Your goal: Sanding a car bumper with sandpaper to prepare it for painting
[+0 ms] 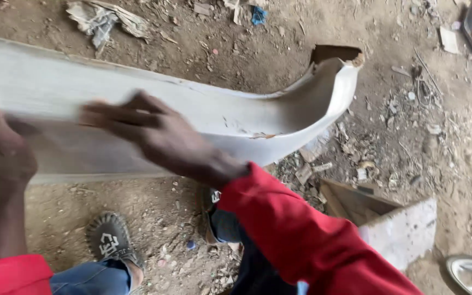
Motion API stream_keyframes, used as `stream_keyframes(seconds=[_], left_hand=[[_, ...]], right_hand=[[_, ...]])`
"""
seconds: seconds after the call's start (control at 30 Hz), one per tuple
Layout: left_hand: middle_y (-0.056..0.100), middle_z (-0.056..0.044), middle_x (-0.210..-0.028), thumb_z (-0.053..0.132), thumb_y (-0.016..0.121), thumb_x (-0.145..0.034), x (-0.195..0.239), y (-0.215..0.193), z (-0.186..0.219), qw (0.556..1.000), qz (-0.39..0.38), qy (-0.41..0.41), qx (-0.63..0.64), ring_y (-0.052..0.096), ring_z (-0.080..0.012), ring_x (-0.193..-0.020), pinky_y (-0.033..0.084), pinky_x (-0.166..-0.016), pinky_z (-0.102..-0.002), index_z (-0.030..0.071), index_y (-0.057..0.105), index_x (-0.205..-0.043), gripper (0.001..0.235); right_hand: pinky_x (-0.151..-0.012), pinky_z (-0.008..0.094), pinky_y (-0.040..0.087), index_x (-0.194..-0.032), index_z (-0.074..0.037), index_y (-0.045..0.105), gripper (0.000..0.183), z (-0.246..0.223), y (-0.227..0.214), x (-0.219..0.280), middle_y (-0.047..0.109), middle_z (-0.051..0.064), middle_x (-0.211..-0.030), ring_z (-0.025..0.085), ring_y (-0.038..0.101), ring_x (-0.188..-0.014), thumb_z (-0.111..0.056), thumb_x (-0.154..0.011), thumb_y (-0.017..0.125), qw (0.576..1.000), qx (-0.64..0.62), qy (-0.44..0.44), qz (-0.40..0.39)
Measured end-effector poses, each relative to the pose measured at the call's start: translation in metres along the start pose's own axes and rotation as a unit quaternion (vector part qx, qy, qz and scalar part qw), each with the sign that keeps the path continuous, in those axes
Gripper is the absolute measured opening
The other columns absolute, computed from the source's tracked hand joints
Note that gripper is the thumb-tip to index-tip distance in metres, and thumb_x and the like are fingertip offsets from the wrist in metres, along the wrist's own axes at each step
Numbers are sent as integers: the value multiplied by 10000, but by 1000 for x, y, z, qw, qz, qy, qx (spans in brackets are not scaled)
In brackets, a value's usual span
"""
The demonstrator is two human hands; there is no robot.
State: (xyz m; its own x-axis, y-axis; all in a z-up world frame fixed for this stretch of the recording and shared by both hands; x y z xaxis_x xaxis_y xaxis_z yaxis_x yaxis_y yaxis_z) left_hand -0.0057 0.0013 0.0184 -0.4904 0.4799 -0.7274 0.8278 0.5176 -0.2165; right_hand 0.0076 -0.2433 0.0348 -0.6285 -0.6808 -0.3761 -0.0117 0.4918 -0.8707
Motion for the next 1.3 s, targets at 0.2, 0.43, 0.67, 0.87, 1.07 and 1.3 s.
stream_keyframes(seconds=[0.2, 0.43, 0.67, 0.87, 1.07, 1.3], left_hand=[[393, -367, -1710, 667, 275, -1221, -22, 35, -4, 749, -142, -349, 545, 244, -628, -1605, 69, -1298, -802, -94, 629, -1407, 860], [363, -302, -1741, 656, 249, -1197, -23, 33, -1, 748, -127, -362, 541, 15, -513, -1631, 54, -1344, -774, -75, 642, -1442, 865], [351, -249, -1780, 467, 297, -1224, -18, 35, -1, 719, -132, -379, 567, 5, -449, -1672, 5, -1366, -704, -41, 584, -1529, 659], [391, -255, -1760, 568, 219, -1205, -12, 42, 7, 731, -130, -386, 548, 23, -430, -1667, 14, -1367, -682, -32, 595, -1565, 793], [397, -213, -1746, 580, 195, -1197, -18, 37, 5, 726, -132, -393, 548, 35, -440, -1671, 18, -1372, -686, -32, 596, -1551, 813], [371, -211, -1781, 495, 293, -1217, -13, 40, 6, 729, -141, -385, 548, 6, -411, -1681, 5, -1380, -661, -2, 558, -1567, 663]], right_hand=[[-1014, 433, 659, -1600, -91, 638, 456, 6, -78, 117, 700, 133, -1601, 365, 676, -1197, 56, -1168, 626, 994, 21, 99, 39], [-1023, 427, 623, -1622, -138, 629, 575, -6, -24, 13, 694, 81, -1634, 334, 642, -1191, 164, -1133, 628, 998, -4, 57, 35], [-812, 477, 601, -1608, -172, 635, 465, -15, 38, -79, 773, 45, -1555, 316, 593, -1048, -45, -1165, 703, 997, 16, -9, 72], [-947, 416, 574, -1613, -134, 633, 486, -10, -42, 33, 710, 95, -1615, 307, 643, -1123, 51, -1164, 647, 998, -33, 47, 41], [-911, 405, 566, -1560, -125, 687, 439, 0, -32, 19, 752, 116, -1550, 296, 625, -1035, 37, -1153, 665, 998, -2, 46, 43], [-705, 515, 567, -1488, -161, 725, 312, -3, 42, -125, 853, 175, -1347, 347, 597, -939, -158, -1182, 666, 995, -38, -26, 90]])
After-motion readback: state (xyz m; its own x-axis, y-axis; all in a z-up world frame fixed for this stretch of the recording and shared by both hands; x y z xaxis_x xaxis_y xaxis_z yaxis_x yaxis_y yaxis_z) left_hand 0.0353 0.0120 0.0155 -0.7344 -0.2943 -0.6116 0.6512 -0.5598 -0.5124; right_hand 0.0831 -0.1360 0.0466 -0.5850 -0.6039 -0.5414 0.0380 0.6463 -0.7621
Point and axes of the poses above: each hand's wrist, its own x-axis away from the middle knuckle, its own y-axis out of the palm, z = x × y, the point moved 5 cm from there along -x, towards the middle knuckle
